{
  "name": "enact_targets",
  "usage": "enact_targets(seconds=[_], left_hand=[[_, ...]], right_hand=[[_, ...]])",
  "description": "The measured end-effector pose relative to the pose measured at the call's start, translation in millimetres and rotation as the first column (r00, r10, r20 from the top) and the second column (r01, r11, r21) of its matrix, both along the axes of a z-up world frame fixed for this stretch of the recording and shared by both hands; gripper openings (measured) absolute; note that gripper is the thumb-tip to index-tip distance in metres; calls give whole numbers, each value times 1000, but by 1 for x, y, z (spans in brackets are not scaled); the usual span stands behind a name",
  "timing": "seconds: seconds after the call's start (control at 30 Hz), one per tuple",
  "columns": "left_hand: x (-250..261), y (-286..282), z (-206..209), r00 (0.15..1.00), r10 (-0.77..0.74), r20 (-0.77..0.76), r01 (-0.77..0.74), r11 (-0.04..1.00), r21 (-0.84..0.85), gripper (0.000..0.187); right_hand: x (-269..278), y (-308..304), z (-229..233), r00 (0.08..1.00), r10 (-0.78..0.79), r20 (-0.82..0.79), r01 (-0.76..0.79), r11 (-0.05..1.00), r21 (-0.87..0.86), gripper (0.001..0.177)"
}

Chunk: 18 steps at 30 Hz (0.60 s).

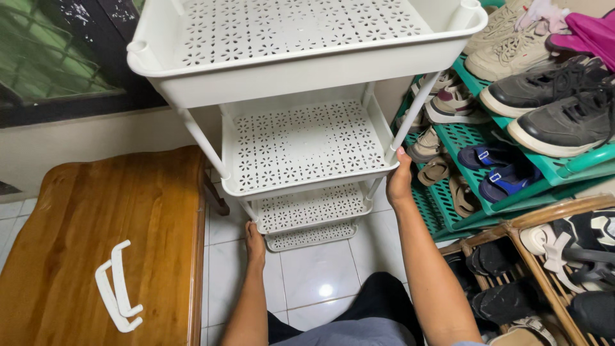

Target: The person assembles a white plastic three-tier storage shelf by stacking perforated trays onto vertical poles and attaching two side handles to the top tray. The person aligns each tray and secures the handles, completing the assembly.

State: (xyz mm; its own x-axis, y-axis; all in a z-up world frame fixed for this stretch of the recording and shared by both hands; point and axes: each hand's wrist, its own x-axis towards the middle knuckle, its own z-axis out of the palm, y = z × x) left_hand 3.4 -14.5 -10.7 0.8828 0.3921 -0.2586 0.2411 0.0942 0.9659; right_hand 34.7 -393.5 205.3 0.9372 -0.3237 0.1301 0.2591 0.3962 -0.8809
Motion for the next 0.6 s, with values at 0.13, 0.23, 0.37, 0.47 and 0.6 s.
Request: enact_targets(seconds=[0.13, 0.23, 0.37, 0.47, 0.6], left_hand=[[-3, 8, 12, 999, -25, -20, 26, 997, 68, 54], [-6, 7, 46, 996, 31, 79, -46, 978, 205, 49], [-49, -13, 120, 846, 231, 481, -459, 775, 435, 40], [-74, -31, 190, 572, -196, 796, -540, 640, 546, 33], [-61, -45, 275, 389, -579, 716, -550, 478, 685, 31]], right_hand=[[-3, 0, -5, 999, 24, -24, -25, 1000, -5, 67], [0, -2, -3, 999, 24, -38, -25, 1000, -17, 69], [-4, -7, -13, 996, 14, -89, -17, 999, -29, 67], [-5, -7, -38, 999, -16, 39, 19, 997, -78, 66], [-12, -1, -99, 977, -198, -77, 177, 959, -223, 51]])
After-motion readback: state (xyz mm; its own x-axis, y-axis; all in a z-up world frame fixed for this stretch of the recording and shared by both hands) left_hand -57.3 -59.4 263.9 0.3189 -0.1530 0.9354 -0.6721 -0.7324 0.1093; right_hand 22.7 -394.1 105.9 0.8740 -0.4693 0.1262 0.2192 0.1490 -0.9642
